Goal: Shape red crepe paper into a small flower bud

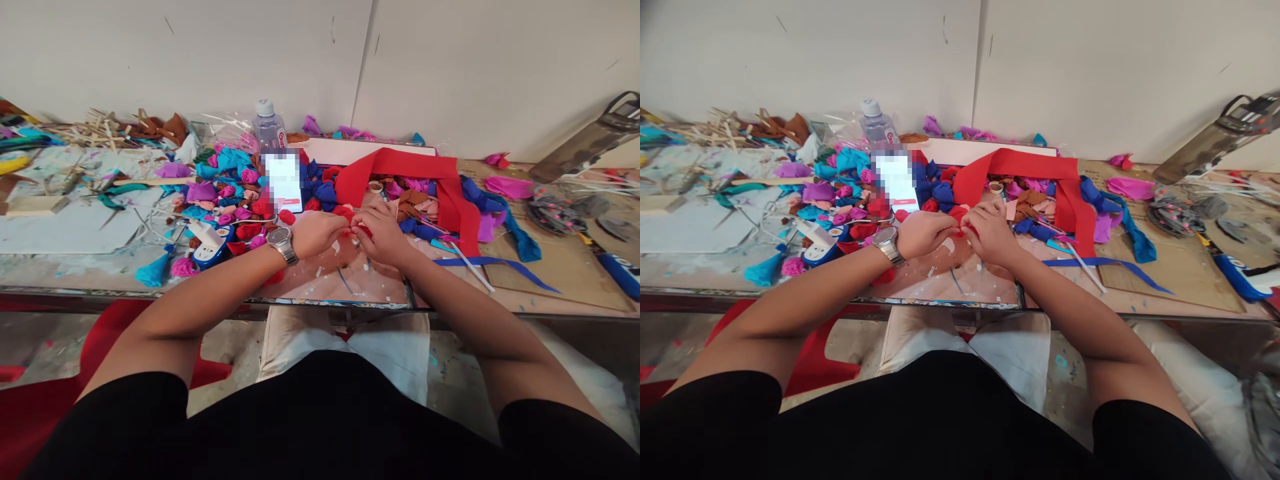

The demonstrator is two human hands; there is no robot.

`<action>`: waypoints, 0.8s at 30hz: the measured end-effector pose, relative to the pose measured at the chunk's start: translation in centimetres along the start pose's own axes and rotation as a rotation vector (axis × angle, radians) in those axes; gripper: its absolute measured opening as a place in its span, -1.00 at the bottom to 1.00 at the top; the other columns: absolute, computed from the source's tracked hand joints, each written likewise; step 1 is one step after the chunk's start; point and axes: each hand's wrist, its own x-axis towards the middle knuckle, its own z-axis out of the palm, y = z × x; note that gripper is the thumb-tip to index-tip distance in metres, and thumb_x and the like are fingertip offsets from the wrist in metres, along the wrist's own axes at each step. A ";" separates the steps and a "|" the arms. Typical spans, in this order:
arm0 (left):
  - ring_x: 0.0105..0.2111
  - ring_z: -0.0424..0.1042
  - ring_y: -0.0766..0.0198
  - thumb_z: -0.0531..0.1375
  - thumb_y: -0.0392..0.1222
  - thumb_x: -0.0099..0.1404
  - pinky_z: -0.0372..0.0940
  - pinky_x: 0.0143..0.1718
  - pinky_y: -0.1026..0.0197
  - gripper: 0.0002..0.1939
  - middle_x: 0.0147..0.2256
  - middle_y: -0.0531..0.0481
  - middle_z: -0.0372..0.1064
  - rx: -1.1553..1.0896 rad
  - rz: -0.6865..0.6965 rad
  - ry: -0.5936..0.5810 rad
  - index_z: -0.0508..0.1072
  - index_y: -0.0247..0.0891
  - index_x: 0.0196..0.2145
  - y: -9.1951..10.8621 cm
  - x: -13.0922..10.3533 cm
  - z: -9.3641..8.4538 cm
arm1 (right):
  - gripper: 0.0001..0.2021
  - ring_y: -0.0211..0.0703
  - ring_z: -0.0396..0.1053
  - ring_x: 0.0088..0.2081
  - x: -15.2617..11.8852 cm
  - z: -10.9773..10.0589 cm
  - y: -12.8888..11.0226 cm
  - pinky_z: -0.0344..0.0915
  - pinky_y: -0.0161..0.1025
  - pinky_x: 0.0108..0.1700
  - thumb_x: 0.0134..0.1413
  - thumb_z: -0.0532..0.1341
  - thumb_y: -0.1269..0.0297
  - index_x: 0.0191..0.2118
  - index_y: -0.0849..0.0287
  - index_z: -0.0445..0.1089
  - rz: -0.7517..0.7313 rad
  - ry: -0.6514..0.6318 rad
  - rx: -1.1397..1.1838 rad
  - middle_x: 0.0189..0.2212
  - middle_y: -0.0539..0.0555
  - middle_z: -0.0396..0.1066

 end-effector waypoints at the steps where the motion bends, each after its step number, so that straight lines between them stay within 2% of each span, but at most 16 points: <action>1: -0.33 0.57 0.12 0.07 0.01 0.62 0.08 -0.38 0.12 -0.61 -0.30 -0.10 0.64 -0.013 -0.003 0.005 0.64 -0.18 -0.16 0.1 0.0 0.0 | -0.76 0.17 0.34 0.04 0.0 0.0 0.0 0.10 0.16 0.14 0.52 0.07 0.12 -0.15 0.08 0.40 0.000 -0.005 -0.010 -0.12 0.18 0.60; 5: -0.35 0.55 0.14 0.12 0.00 0.60 0.10 -0.35 0.12 -0.65 -0.32 -0.07 0.63 -0.115 -0.031 0.010 0.64 -0.20 -0.16 0.1 0.1 -0.2 | -0.74 0.16 0.35 0.03 0.1 -0.2 0.0 0.09 0.16 0.15 0.53 0.04 0.12 -0.14 0.08 0.40 -0.004 0.005 -0.041 -0.11 0.19 0.59; 12: -0.39 0.52 0.17 0.15 -0.03 0.56 0.10 -0.35 0.15 -0.68 -0.33 -0.07 0.64 -0.186 -0.083 -0.016 0.65 -0.19 -0.21 -0.3 0.2 -0.1 | -0.80 0.14 0.40 0.04 0.1 -0.4 0.2 0.13 0.15 0.19 0.48 0.17 0.10 -0.16 0.05 0.44 -0.027 0.029 0.012 -0.10 0.14 0.65; 20: -0.43 0.45 0.21 0.14 0.00 0.55 0.09 -0.36 0.16 -0.65 -0.40 -0.06 0.58 -0.227 -0.066 -0.035 0.64 -0.21 -0.25 -0.2 0.1 -0.1 | -0.84 0.14 0.38 0.02 0.1 -0.3 0.4 0.11 0.16 0.18 0.47 0.11 0.18 -0.18 0.06 0.36 -0.027 0.017 -0.030 -0.15 0.17 0.59; 24: -0.43 0.49 0.21 0.15 -0.03 0.55 0.15 -0.33 0.16 -0.67 -0.37 -0.07 0.62 -0.259 -0.083 -0.040 0.65 -0.22 -0.21 -0.4 0.2 -0.3 | -0.84 0.14 0.37 -0.01 0.2 -0.3 0.4 0.11 0.14 0.15 0.46 0.11 0.18 -0.21 0.06 0.33 -0.021 0.022 -0.023 -0.21 0.16 0.57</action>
